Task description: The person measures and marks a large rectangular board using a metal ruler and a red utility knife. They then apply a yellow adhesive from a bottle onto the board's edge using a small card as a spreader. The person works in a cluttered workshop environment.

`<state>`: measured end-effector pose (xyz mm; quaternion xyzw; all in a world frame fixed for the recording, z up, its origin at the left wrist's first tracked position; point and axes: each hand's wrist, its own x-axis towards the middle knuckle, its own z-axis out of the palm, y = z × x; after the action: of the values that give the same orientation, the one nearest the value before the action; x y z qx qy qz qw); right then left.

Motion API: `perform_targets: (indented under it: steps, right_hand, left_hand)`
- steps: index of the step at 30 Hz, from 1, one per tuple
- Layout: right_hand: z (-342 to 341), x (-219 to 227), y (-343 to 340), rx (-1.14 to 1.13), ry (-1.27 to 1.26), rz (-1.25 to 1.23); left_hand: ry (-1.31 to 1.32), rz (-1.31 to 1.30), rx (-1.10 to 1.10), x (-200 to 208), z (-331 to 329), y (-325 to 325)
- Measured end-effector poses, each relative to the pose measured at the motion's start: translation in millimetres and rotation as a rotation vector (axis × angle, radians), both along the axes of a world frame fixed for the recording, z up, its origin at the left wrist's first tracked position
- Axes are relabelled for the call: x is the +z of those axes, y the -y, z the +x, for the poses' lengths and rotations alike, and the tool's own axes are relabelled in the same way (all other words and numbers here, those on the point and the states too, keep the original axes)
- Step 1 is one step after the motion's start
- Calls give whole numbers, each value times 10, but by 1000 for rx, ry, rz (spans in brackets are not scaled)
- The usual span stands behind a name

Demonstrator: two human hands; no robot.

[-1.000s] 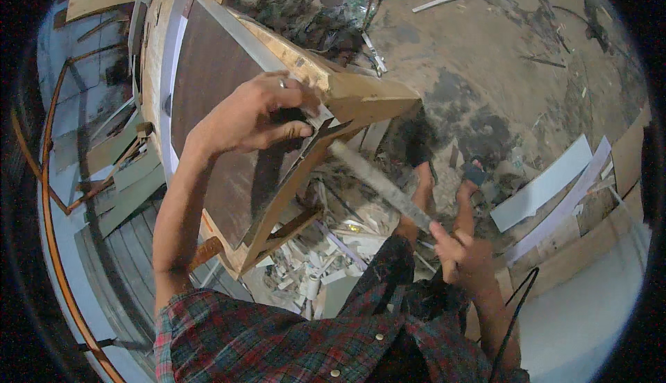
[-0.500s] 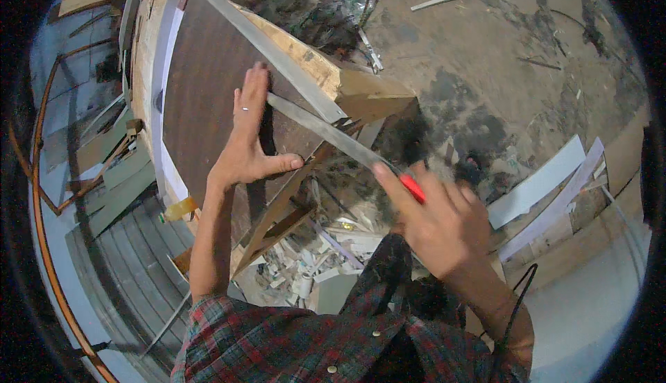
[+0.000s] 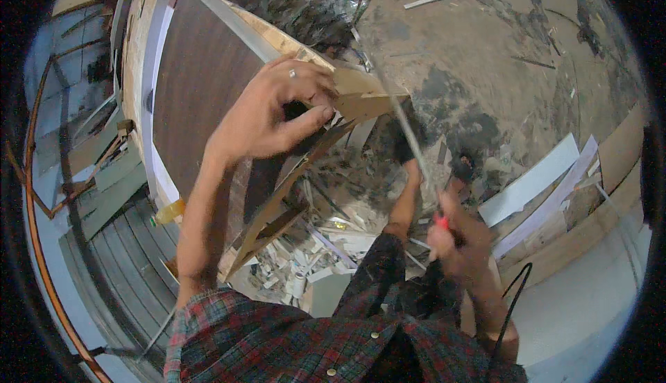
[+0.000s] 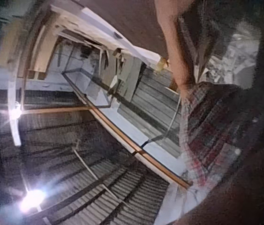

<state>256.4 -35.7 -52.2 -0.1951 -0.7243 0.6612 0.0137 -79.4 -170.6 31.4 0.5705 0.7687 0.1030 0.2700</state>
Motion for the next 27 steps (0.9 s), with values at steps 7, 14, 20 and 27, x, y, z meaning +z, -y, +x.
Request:
perform_targets:
  steps: [7,14,20,27]
  right_hand:
    - [123,101,391,41,42,-114]
    - [-196,10,314,112,-98,80]
    - [-318,176,188,183,160,29]
    - [-379,169,161,219,114,156]
  left_hand:
    - [-363,258,177,-211,-276,90]
    - [-153,442,555,-196,557,537]
    - [-356,442,644,-335,902,490]
    - [-335,466,797,-365,887,501]
